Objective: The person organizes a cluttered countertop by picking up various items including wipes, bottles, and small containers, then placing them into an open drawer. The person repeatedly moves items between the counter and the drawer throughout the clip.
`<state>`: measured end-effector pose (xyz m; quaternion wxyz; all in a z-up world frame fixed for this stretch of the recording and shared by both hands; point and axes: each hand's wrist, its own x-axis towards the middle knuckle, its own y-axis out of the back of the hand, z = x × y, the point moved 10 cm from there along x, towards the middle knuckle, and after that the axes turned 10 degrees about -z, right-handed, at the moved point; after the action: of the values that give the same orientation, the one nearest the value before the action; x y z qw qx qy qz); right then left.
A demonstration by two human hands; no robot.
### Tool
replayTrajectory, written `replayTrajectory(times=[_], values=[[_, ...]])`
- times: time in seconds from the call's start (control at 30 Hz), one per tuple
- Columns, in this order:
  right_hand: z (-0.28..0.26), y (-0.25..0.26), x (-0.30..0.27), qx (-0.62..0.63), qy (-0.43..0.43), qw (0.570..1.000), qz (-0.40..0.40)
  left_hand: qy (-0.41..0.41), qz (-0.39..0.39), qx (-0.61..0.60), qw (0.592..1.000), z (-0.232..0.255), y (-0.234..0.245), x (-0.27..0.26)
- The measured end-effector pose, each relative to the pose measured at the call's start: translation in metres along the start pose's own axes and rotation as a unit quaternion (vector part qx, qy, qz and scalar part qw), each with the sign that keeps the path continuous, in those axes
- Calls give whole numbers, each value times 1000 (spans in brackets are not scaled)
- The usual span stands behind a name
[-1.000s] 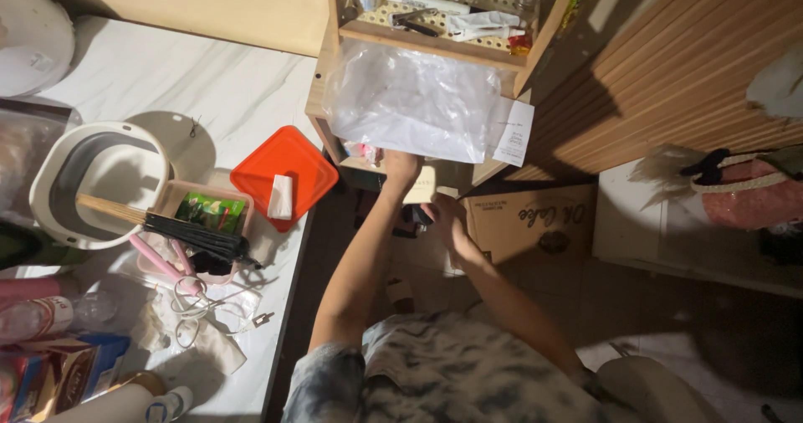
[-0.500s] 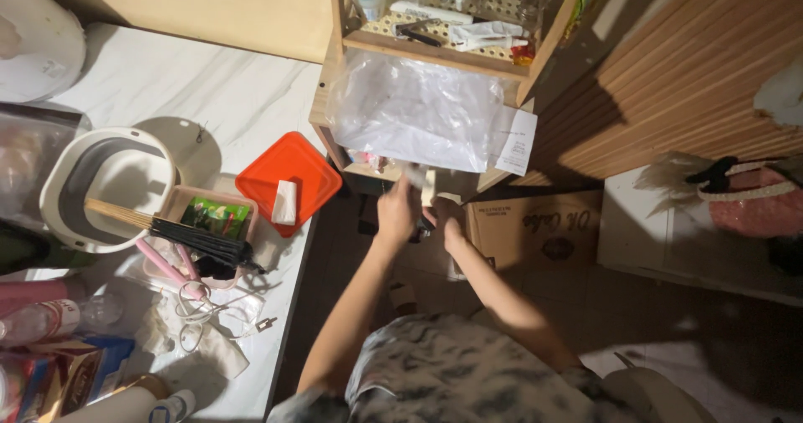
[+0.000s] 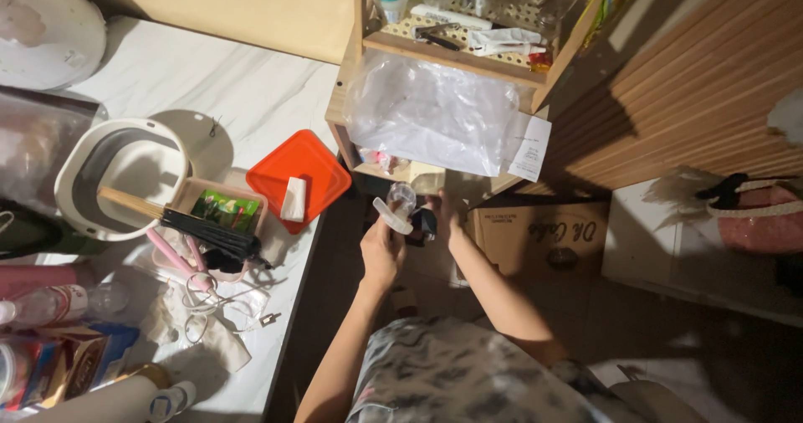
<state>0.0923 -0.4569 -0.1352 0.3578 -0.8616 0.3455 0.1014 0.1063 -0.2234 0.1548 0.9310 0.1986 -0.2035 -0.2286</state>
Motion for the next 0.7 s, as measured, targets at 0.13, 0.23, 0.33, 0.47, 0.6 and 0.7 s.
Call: replayTrajectory(times=[0.13,0.23,0.33,0.47,0.6,0.7], values=[[-5,-2,7,40,19,999,21,-22,0,-7,1000,2,-5,1],[-10,-15,15,43,22,998,-31,-13,-7,-3,1000,0,-12,2],[-15,-16,15,41,42,998,-30,-33,-9,2,999,5,-16,9],[-26,-14,10,-79,69,994,-28,-71,10,-34,997,12,-23,30],[-37,-7,0,-233,70,970,8,-71,1,-48,996,4,-47,60],[-50,-8,-4,-221,93,971,7,4,-81,13,997,-33,-83,90]])
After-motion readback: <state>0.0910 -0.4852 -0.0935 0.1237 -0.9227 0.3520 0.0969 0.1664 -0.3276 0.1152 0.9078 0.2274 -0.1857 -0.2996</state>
